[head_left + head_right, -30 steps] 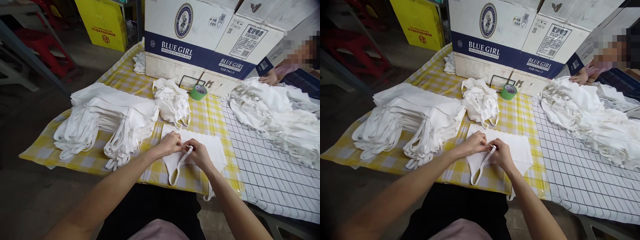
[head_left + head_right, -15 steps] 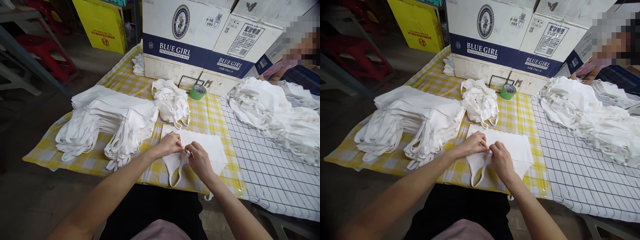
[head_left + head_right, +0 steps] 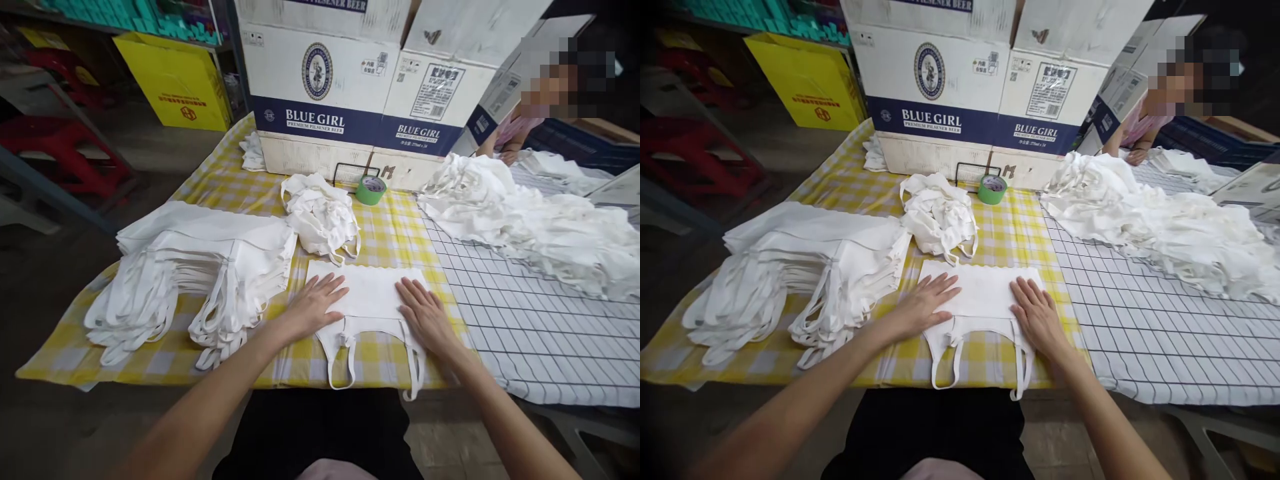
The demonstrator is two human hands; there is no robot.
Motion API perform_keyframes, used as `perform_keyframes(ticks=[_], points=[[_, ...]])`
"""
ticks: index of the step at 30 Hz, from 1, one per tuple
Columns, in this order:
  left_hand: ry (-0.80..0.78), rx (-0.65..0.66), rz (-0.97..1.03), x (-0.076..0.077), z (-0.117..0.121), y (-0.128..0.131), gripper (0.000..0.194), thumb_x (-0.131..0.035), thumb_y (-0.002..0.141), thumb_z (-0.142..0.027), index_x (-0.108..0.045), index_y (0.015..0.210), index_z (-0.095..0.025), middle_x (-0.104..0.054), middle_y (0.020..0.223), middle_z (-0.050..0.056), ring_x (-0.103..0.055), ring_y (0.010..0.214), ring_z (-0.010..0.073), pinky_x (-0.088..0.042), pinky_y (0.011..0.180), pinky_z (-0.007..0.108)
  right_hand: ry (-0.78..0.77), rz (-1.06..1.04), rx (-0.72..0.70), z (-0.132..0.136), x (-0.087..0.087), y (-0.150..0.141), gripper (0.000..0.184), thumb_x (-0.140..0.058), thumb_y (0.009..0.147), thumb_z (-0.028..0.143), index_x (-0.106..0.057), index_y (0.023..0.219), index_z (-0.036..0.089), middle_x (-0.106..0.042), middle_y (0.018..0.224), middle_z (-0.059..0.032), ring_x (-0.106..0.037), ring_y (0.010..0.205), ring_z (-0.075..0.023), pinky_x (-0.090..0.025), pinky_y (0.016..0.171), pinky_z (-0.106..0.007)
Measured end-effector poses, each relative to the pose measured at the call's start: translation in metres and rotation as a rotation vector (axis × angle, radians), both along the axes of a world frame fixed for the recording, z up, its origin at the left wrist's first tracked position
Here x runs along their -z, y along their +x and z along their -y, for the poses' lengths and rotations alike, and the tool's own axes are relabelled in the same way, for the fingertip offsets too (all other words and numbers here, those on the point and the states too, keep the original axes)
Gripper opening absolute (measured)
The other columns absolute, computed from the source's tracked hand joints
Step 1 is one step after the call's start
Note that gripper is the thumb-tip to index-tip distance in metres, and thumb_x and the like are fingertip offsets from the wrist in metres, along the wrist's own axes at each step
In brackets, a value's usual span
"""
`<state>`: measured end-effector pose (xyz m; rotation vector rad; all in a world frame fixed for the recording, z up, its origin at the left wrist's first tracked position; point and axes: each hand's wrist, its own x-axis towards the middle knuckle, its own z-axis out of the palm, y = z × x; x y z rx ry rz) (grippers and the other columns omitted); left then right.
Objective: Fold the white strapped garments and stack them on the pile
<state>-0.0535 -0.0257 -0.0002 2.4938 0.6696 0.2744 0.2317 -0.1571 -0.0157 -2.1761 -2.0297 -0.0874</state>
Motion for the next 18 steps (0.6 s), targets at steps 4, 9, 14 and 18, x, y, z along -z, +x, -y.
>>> perform_keyframes(ticks=[4,9,14,18], points=[[0.174,-0.046,-0.116,0.010,0.006,-0.011,0.058,-0.046,0.085,-0.043,-0.025,0.138,-0.032,-0.020,0.148,0.002,-0.012,0.136,0.0218,-0.010,0.109,0.045,-0.087,-0.003,0.100,0.004,0.011,0.036,0.046,-0.026,0.093,0.038,-0.026,0.139,0.032,-0.030,0.145,-0.0013,-0.022,0.133,-0.0242,-0.022,0.104,-0.050],[0.235,-0.064,-0.134,0.002,0.009,-0.006,0.050,-0.037,0.091,-0.032,-0.024,0.139,-0.030,-0.025,0.146,0.003,-0.017,0.135,0.0206,-0.012,0.109,0.046,0.193,-0.208,0.133,0.019,-0.014,-0.021,0.030,-0.041,0.089,0.031,-0.054,0.114,0.020,-0.053,0.118,-0.0129,-0.046,0.112,-0.0288,-0.037,0.089,-0.047],[0.200,0.061,-0.128,-0.003,0.013,0.013,0.048,-0.036,0.091,-0.030,-0.024,0.138,-0.033,-0.022,0.148,-0.001,-0.011,0.137,0.0201,-0.015,0.109,0.045,0.079,-0.535,-0.051,0.022,-0.024,-0.126,0.015,-0.058,0.079,0.032,-0.060,0.092,0.024,-0.056,0.088,-0.0061,-0.050,0.083,-0.0230,-0.040,0.073,-0.038],[0.181,0.085,-0.170,-0.001,0.010,0.016,0.048,-0.035,0.091,-0.032,-0.023,0.138,-0.035,-0.017,0.149,-0.002,-0.006,0.137,0.0222,-0.013,0.109,0.048,0.089,-0.761,0.058,0.022,-0.019,-0.151,0.009,-0.054,0.081,0.027,-0.055,0.074,0.020,-0.054,0.083,-0.0051,-0.047,0.080,-0.0216,-0.036,0.072,-0.036]])
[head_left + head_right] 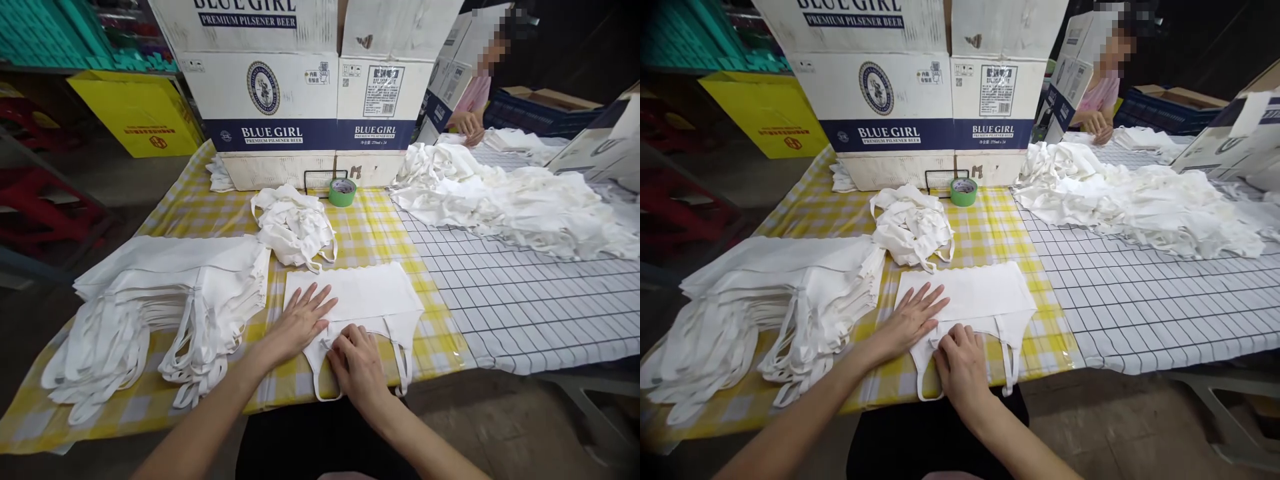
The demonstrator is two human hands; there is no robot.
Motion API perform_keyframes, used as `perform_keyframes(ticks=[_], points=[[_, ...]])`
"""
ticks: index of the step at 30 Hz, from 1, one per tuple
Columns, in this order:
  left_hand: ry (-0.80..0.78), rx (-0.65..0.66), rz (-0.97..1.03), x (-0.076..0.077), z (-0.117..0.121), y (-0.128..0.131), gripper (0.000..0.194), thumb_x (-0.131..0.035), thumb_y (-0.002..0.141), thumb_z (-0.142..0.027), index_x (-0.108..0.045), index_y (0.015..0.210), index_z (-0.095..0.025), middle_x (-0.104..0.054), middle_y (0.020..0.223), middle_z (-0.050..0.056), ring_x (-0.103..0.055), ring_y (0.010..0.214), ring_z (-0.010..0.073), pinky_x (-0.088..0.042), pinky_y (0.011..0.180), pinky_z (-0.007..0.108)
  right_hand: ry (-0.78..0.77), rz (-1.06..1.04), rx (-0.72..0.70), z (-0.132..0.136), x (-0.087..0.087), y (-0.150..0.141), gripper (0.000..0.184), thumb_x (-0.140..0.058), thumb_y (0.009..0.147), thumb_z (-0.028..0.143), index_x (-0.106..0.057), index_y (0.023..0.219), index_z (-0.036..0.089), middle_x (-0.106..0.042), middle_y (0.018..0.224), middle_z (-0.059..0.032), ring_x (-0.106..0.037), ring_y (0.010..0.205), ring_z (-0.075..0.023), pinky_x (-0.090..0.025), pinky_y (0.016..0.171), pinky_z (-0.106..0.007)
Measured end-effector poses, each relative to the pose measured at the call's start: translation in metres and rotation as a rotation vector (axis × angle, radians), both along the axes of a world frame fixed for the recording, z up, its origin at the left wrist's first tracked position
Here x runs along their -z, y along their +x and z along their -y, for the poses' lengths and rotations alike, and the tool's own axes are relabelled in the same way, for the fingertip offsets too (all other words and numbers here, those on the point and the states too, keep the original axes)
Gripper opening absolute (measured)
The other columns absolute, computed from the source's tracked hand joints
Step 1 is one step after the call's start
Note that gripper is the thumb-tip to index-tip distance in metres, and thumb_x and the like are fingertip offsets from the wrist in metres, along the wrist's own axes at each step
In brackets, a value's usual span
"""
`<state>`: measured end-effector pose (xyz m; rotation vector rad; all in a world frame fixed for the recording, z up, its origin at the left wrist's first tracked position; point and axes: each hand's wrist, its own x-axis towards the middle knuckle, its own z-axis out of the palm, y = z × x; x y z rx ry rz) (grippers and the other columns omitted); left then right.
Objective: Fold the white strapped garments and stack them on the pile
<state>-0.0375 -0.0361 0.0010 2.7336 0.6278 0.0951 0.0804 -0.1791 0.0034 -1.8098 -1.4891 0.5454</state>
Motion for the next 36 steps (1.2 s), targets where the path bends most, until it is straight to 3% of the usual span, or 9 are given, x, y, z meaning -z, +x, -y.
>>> perform_keyframes(ticks=[5,7,9,15,21,27,29,32,36], points=[[-0.020,0.010,-0.049,-0.002,-0.002,0.000,0.047,-0.030,0.093,-0.035,-0.020,0.139,-0.036,-0.013,0.149,-0.003,-0.005,0.137,0.0232,-0.011,0.109,0.049,-0.217,-0.937,-0.060,0.029,-0.014,-0.006,0.025,-0.047,0.087,0.039,-0.053,0.075,0.018,-0.058,0.070,-0.0025,-0.050,0.067,-0.0151,-0.038,0.067,-0.028],[-0.023,0.008,-0.059,-0.002,-0.002,0.001,0.047,-0.029,0.093,-0.034,-0.018,0.139,-0.037,-0.011,0.150,-0.005,-0.004,0.137,0.0230,-0.011,0.109,0.049,-0.250,-1.141,-0.015,0.044,-0.015,-0.015,0.030,-0.045,0.088,0.042,-0.055,0.076,0.017,-0.060,0.065,-0.0026,-0.052,0.066,-0.0151,-0.039,0.072,-0.030],[-0.025,0.008,-0.065,-0.003,-0.001,0.002,0.048,-0.029,0.093,-0.032,-0.017,0.139,-0.038,-0.009,0.150,-0.005,-0.003,0.137,0.0229,-0.010,0.109,0.049,-0.239,-1.189,0.030,0.056,-0.011,-0.026,0.032,-0.044,0.088,0.044,-0.058,0.079,0.017,-0.061,0.062,-0.0027,-0.054,0.067,-0.0161,-0.039,0.076,-0.032],[-0.045,0.024,-0.080,-0.003,-0.003,0.001,0.048,-0.026,0.093,-0.030,-0.016,0.140,-0.036,-0.009,0.150,-0.005,-0.002,0.137,0.0221,-0.007,0.110,0.048,-0.074,-0.869,-0.046,0.079,0.014,-0.045,0.027,-0.048,0.086,0.042,-0.063,0.095,0.022,-0.057,0.104,-0.0070,-0.052,0.100,-0.0217,-0.039,0.089,-0.034],[-0.031,-0.022,-0.069,-0.004,0.003,0.005,0.047,-0.024,0.093,-0.039,-0.016,0.140,-0.037,-0.008,0.150,-0.005,-0.003,0.137,0.0225,-0.007,0.109,0.050,0.043,-0.669,-0.161,0.096,0.034,-0.052,0.040,-0.047,0.087,0.037,-0.046,0.126,0.029,-0.042,0.131,-0.0080,-0.040,0.121,-0.0241,-0.035,0.100,-0.038],[0.028,-0.060,-0.058,0.003,0.004,0.005,0.050,-0.032,0.091,-0.041,-0.020,0.139,-0.037,-0.011,0.150,-0.004,-0.004,0.137,0.0244,-0.005,0.108,0.053,0.064,-0.335,-0.256,0.104,0.031,-0.035,0.055,-0.049,0.082,0.018,-0.033,0.134,0.025,-0.037,0.135,-0.0094,-0.035,0.124,-0.0241,-0.035,0.101,-0.038],[0.015,-0.057,-0.066,0.003,0.002,0.006,0.050,-0.033,0.091,-0.041,-0.021,0.139,-0.036,-0.012,0.150,-0.003,-0.005,0.137,0.0253,-0.006,0.108,0.054,0.045,-0.228,-0.156,0.102,0.023,-0.014,0.046,-0.046,0.083,0.016,-0.040,0.128,0.025,-0.043,0.127,-0.0094,-0.042,0.117,-0.0223,-0.039,0.097,-0.036],[-0.009,-0.041,-0.062,0.000,0.004,0.017,0.050,-0.032,0.091,-0.039,-0.021,0.139,-0.033,-0.015,0.149,-0.001,-0.009,0.137,0.0242,-0.009,0.108,0.054,0.045,-0.055,0.147,0.088,0.011,0.030,0.025,-0.043,0.087,0.020,-0.052,0.110,0.023,-0.052,0.106,-0.0084,-0.049,0.100,-0.0212,-0.042,0.087,-0.035],[0.013,0.034,-0.001,-0.006,0.017,0.058,0.048,-0.030,0.091,-0.027,-0.024,0.139,-0.029,-0.021,0.147,0.000,-0.014,0.136,0.0199,-0.007,0.109,0.050,-0.057,0.233,0.389,0.052,0.003,0.077,0.016,-0.046,0.086,0.031,-0.055,0.093,0.020,-0.053,0.091,-0.0074,-0.049,0.087,-0.0236,-0.040,0.075,-0.037]])
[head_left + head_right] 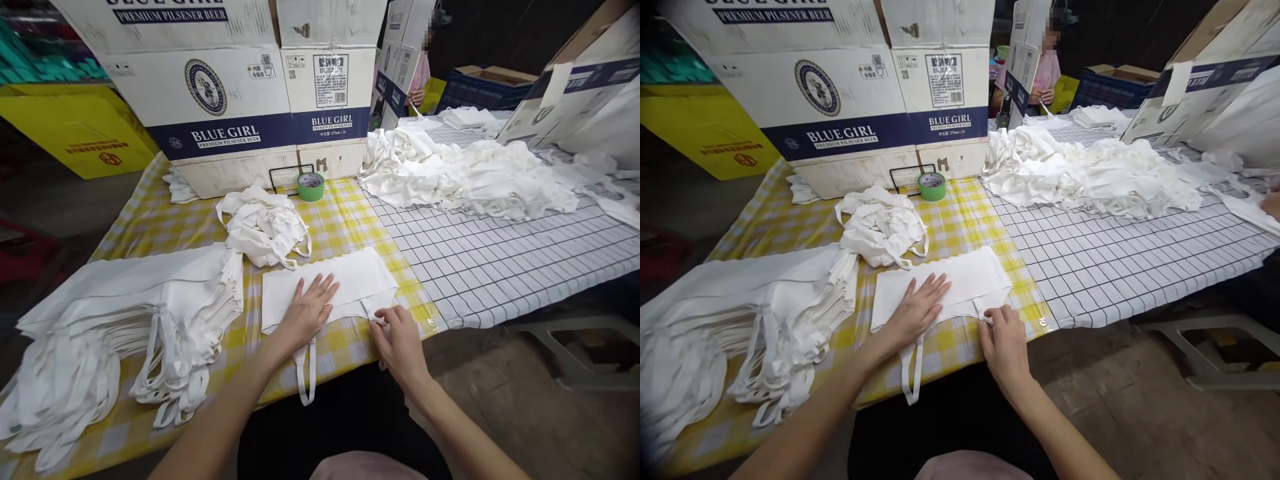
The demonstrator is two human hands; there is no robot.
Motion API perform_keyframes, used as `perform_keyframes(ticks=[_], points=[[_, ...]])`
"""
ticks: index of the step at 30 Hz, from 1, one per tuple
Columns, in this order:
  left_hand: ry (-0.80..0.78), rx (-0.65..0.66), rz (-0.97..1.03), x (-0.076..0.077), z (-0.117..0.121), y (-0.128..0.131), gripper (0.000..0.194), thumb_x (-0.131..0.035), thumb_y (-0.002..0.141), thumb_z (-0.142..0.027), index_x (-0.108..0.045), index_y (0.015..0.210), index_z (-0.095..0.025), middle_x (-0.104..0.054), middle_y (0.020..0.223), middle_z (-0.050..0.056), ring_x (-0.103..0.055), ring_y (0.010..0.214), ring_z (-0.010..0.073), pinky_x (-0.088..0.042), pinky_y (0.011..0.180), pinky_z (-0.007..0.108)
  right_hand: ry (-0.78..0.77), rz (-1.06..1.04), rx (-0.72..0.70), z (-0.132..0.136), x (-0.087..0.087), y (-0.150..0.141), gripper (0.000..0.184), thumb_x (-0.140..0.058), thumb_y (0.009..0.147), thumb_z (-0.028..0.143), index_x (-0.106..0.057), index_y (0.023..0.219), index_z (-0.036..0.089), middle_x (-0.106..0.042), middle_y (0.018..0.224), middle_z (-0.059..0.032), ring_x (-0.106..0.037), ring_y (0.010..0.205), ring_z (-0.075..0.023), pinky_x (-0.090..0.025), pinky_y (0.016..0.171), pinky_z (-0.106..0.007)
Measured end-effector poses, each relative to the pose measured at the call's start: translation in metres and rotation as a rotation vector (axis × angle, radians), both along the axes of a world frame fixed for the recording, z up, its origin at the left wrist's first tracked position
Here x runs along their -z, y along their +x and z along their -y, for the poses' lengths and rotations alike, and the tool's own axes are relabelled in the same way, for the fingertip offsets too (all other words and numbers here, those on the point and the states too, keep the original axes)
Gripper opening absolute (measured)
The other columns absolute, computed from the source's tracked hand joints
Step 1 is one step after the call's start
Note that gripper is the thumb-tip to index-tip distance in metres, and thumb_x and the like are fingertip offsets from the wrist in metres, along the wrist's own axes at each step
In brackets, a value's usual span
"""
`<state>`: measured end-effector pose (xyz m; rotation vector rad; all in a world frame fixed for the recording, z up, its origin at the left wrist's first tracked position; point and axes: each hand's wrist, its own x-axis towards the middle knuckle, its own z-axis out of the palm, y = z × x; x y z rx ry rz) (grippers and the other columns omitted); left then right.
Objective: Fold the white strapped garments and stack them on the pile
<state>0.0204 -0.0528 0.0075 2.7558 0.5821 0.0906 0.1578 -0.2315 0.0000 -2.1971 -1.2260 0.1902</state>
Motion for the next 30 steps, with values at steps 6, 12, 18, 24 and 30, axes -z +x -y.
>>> perform_keyframes(ticks=[6,12,18,24,30], points=[[-0.018,0.175,0.035,0.002,0.009,0.055,0.046,-0.029,0.091,-0.023,-0.029,0.136,-0.032,-0.026,0.146,-0.003,-0.016,0.136,0.0184,-0.012,0.110,0.047,-0.143,0.134,0.062,-0.036,0.006,0.014,0.012,-0.054,0.080,0.031,-0.054,0.076,0.020,-0.055,0.084,-0.0053,-0.050,0.081,-0.0226,-0.035,0.069,-0.035],[-0.001,0.203,-0.021,0.012,0.005,0.061,0.045,-0.028,0.092,-0.028,-0.028,0.136,-0.034,-0.019,0.148,-0.004,-0.011,0.137,0.0205,-0.010,0.109,0.048,-0.106,0.022,0.077,-0.037,0.002,0.018,0.011,-0.049,0.079,0.024,-0.051,0.070,0.019,-0.058,0.075,-0.0026,-0.052,0.071,-0.0177,-0.034,0.068,-0.031],[-0.036,0.208,-0.065,0.010,0.004,0.062,0.051,-0.031,0.089,-0.024,-0.022,0.138,-0.036,-0.012,0.149,-0.005,-0.007,0.137,0.0209,-0.008,0.109,0.050,0.012,-0.426,0.095,-0.031,-0.006,0.017,0.010,-0.049,0.079,0.028,-0.052,0.085,0.020,-0.057,0.061,0.0026,-0.052,0.056,-0.0139,-0.036,0.059,-0.026],[-0.118,0.201,-0.095,0.004,0.003,0.063,0.048,-0.025,0.092,-0.027,-0.020,0.139,-0.037,-0.008,0.150,-0.006,-0.003,0.137,0.0216,-0.005,0.109,0.051,0.122,-1.116,0.013,0.005,-0.025,0.013,0.033,-0.046,0.083,0.040,-0.043,0.107,0.018,-0.053,0.061,0.0041,-0.055,0.057,-0.0147,-0.043,0.060,-0.028],[-0.112,0.173,-0.086,0.002,0.007,0.065,0.046,-0.022,0.093,-0.032,-0.021,0.138,-0.037,-0.009,0.149,-0.006,-0.003,0.137,0.0219,-0.003,0.109,0.051,0.100,-0.875,0.122,0.064,-0.013,-0.013,0.039,-0.044,0.088,0.038,-0.042,0.122,0.020,-0.056,0.065,0.0015,-0.056,0.065,-0.0153,-0.044,0.068,-0.028]])
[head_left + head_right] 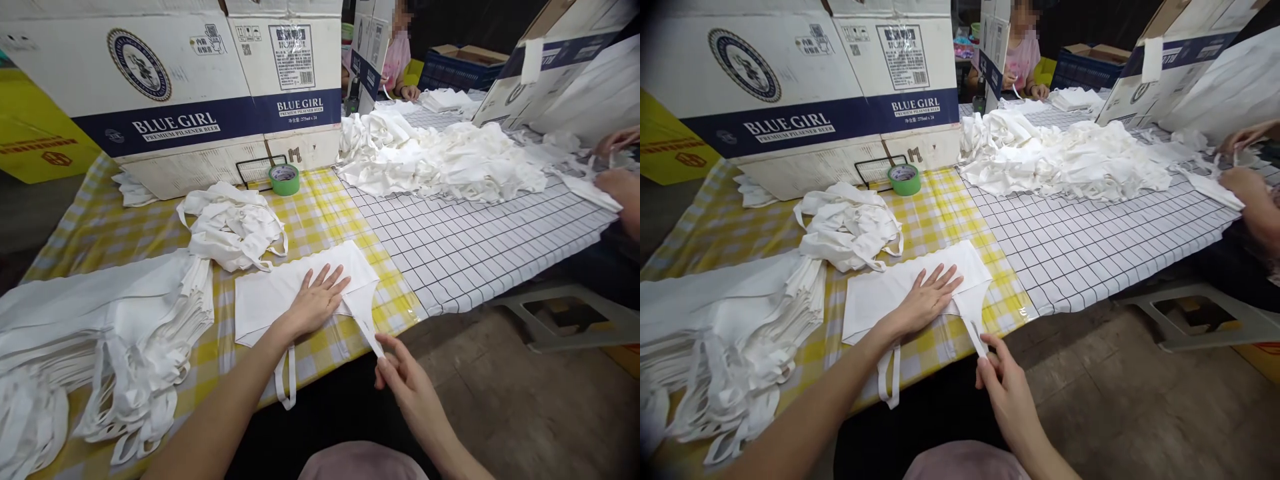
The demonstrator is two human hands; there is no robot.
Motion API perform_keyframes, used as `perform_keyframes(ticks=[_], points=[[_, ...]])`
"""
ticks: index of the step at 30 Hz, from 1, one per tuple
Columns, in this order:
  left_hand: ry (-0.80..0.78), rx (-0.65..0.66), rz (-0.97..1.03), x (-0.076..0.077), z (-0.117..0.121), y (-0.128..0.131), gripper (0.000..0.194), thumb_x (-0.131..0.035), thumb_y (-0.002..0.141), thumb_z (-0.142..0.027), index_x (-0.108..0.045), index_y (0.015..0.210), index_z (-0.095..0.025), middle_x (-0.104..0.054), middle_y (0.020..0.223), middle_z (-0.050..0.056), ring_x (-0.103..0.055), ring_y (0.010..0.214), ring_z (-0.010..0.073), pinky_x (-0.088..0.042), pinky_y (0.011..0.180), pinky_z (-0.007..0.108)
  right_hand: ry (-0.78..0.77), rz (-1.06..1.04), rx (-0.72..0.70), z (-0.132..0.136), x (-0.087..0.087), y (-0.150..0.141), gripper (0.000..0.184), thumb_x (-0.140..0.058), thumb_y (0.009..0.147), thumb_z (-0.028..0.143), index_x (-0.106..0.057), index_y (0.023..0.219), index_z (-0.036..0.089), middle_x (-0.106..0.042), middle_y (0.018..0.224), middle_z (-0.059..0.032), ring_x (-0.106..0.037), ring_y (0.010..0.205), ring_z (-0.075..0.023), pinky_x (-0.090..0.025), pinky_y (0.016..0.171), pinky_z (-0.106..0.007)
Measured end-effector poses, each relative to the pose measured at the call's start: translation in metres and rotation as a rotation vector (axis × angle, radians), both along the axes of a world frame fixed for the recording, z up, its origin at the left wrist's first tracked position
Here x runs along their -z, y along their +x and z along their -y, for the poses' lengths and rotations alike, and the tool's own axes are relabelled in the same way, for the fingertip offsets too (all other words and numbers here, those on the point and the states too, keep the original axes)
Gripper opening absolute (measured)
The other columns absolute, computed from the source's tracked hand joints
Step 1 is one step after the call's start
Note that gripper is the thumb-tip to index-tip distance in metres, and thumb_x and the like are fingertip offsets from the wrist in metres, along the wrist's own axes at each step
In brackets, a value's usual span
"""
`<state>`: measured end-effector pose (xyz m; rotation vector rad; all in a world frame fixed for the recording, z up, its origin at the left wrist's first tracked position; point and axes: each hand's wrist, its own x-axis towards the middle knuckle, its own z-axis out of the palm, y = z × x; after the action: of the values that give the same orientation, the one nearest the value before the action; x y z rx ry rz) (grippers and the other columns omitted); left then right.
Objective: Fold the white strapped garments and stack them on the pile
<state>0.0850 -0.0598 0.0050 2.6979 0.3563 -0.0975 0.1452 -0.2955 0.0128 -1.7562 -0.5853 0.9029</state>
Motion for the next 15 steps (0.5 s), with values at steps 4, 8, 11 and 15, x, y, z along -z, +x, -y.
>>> perform_keyframes(ticks=[4,8,11,15], points=[[0.017,0.003,-0.004,0.002,0.001,0.001,0.046,-0.024,0.093,-0.031,-0.021,0.139,-0.036,-0.010,0.149,-0.005,-0.004,0.137,0.0225,-0.003,0.108,0.053,0.013,0.136,0.049,0.020,0.019,-0.018,0.038,-0.049,0.085,0.037,-0.046,0.120,0.021,-0.063,0.091,-0.0048,-0.059,0.085,-0.0184,-0.045,0.077,-0.029],[0.026,-0.003,0.016,0.004,0.000,0.003,0.047,-0.026,0.092,-0.029,-0.022,0.139,-0.036,-0.010,0.149,-0.005,-0.004,0.137,0.0222,-0.002,0.108,0.052,0.081,0.173,0.087,0.028,0.031,-0.024,0.040,-0.050,0.085,0.034,-0.045,0.122,0.022,-0.058,0.111,-0.0091,-0.057,0.095,-0.0209,-0.048,0.079,-0.030],[-0.020,0.001,0.031,0.004,-0.003,-0.001,0.047,-0.025,0.093,-0.030,-0.019,0.139,-0.035,-0.013,0.149,-0.004,-0.007,0.137,0.0199,-0.004,0.109,0.049,0.128,0.273,0.100,0.031,0.030,-0.013,0.035,-0.047,0.087,0.031,-0.044,0.121,0.023,-0.050,0.122,-0.0098,-0.052,0.106,-0.0225,-0.048,0.082,-0.032],[-0.036,-0.105,0.093,0.006,-0.006,-0.026,0.049,-0.022,0.093,-0.028,-0.013,0.141,-0.032,-0.018,0.148,-0.001,-0.012,0.136,0.0177,-0.007,0.110,0.048,0.102,0.568,0.078,0.002,0.017,0.031,0.031,-0.043,0.089,0.029,-0.048,0.119,0.024,-0.050,0.120,-0.0093,-0.048,0.110,-0.0237,-0.045,0.088,-0.037]])
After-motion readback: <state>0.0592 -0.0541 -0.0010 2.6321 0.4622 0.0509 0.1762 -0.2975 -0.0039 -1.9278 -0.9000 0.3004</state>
